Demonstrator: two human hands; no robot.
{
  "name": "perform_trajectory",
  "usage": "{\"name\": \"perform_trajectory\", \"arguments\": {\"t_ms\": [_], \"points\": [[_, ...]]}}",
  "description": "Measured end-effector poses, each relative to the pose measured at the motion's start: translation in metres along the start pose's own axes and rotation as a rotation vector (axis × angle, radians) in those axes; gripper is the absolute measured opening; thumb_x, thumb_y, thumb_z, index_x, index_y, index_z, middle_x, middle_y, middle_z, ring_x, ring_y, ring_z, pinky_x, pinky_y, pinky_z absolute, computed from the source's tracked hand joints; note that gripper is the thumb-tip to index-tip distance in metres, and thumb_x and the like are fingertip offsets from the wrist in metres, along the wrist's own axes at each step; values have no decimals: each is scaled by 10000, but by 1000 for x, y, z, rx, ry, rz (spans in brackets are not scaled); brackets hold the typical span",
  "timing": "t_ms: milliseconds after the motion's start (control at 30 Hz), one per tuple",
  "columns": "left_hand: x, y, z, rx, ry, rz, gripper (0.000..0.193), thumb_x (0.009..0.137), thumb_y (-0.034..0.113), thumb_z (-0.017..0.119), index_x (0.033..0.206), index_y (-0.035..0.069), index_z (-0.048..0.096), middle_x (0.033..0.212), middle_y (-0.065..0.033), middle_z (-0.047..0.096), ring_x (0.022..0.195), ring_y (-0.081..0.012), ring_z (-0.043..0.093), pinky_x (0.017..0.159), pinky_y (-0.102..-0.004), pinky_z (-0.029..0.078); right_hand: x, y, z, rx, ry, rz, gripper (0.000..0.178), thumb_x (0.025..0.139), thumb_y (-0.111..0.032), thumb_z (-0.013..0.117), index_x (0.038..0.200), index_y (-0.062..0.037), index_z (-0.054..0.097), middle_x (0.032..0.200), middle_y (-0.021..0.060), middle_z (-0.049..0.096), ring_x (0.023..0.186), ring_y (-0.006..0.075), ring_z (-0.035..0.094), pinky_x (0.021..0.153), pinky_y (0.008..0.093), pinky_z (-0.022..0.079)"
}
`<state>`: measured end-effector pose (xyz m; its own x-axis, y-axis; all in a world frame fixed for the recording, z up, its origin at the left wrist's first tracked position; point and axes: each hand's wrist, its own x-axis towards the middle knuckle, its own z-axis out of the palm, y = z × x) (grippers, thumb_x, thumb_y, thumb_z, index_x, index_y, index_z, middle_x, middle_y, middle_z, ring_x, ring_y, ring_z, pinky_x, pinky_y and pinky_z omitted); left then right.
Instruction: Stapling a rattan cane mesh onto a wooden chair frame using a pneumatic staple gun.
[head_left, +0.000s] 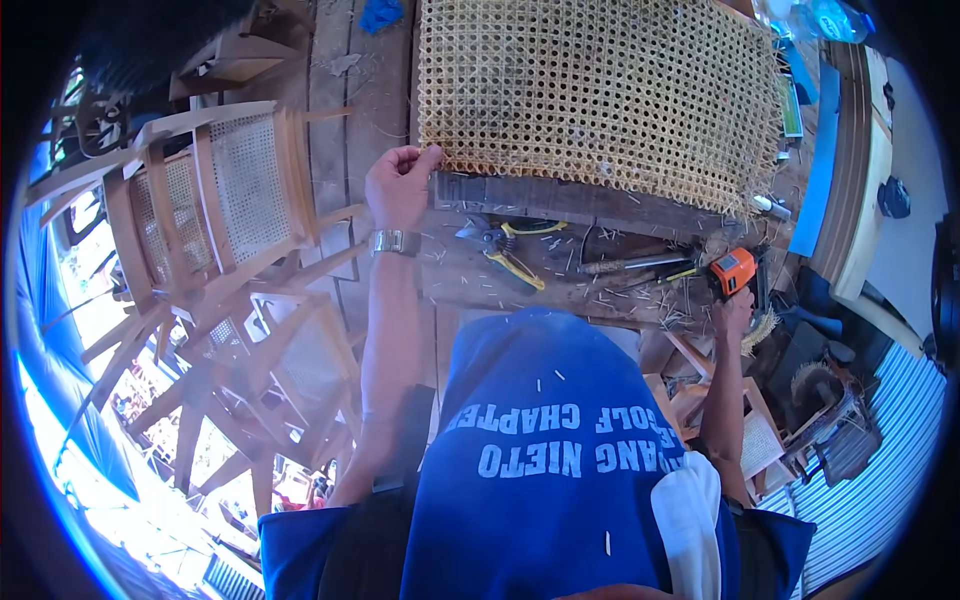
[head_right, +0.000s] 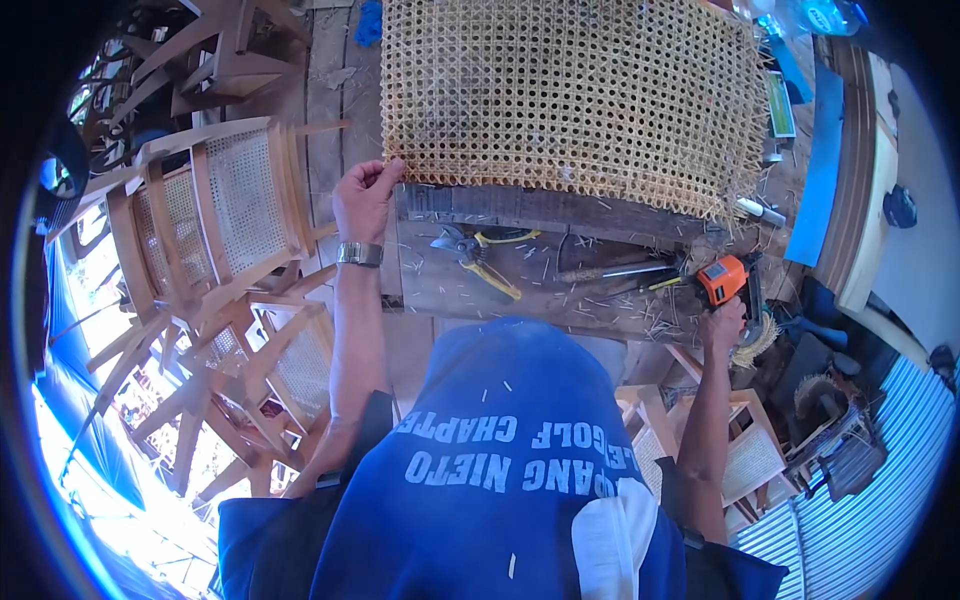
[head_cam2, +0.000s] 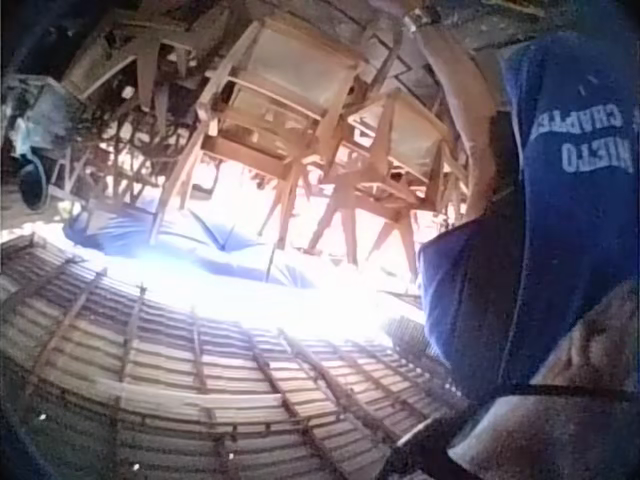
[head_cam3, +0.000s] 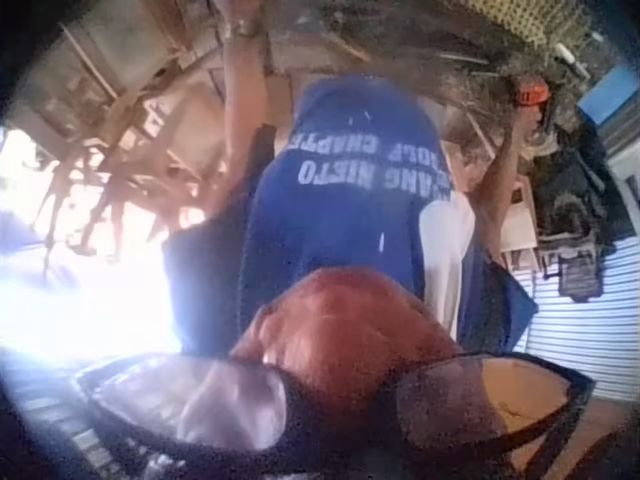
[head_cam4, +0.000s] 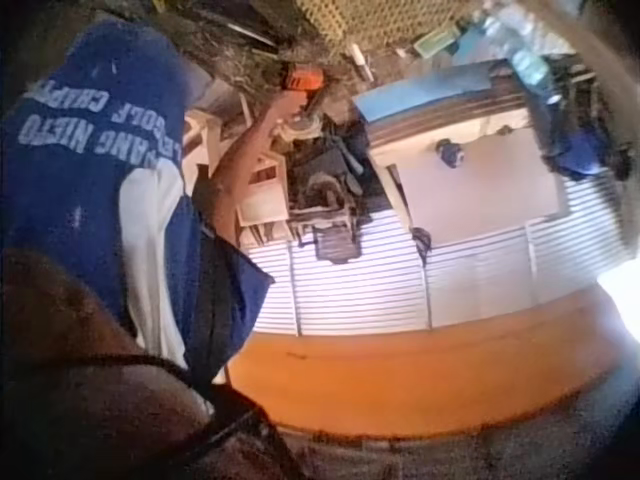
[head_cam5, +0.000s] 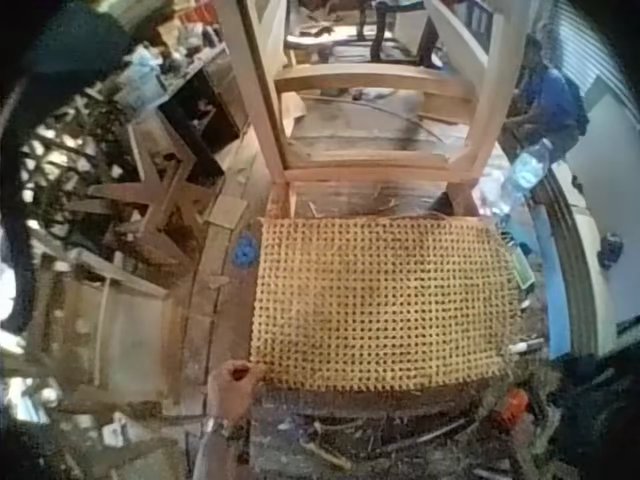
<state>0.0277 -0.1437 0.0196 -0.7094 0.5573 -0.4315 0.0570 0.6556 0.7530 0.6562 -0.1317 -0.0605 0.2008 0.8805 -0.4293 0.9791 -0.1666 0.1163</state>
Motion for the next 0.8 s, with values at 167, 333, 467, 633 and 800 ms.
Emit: {"name": "perform_trajectory", "arguments": {"t_ms": [167,333,467,633,800], "points": [[4,-2,-1,-68,-68,-3,288,835,215,842,971,7,697,834,-21,707,738,-71,654,671,-192,523,-1,-1,-2,-7,-11,36,480,765,-177,708,1157,-48,463,1132,218,548,1031,452,605,857,543,508],[4,0,0,-218,-124,-48,264,846,216,827,947,3,708,812,-30,712,732,-78,649,662,-223,521,-6,2,-3,3,28,-6,453,770,-177,710,1126,-57,456,1122,213,547,1022,444,607,847,536,510],[7,-5,-7,-249,-168,-51,250,859,199,816,962,9,691,832,-37,711,742,-88,663,668,-225,538,-8,-13,-8,52,36,-2,407,729,-90,692,1061,-10,472,1051,205,533,1026,413,546,889,489,479],[6,-2,-6,-307,-169,-86,209,862,161,811,942,24,675,846,-32,703,747,-85,665,694,-213,548,-8,3,-10,60,15,-38,403,758,-132,681,1089,-44,469,1072,186,537,1028,415,579,856,515,489],[0,6,-4,-288,-145,-81,213,860,159,810,937,14,676,832,-31,704,745,-80,663,680,-204,541,-14,22,-40,361,34,-102,434,761,-156,691,1158,-33,565,1046,205,627,1003,398,621,863,457,481]]}}
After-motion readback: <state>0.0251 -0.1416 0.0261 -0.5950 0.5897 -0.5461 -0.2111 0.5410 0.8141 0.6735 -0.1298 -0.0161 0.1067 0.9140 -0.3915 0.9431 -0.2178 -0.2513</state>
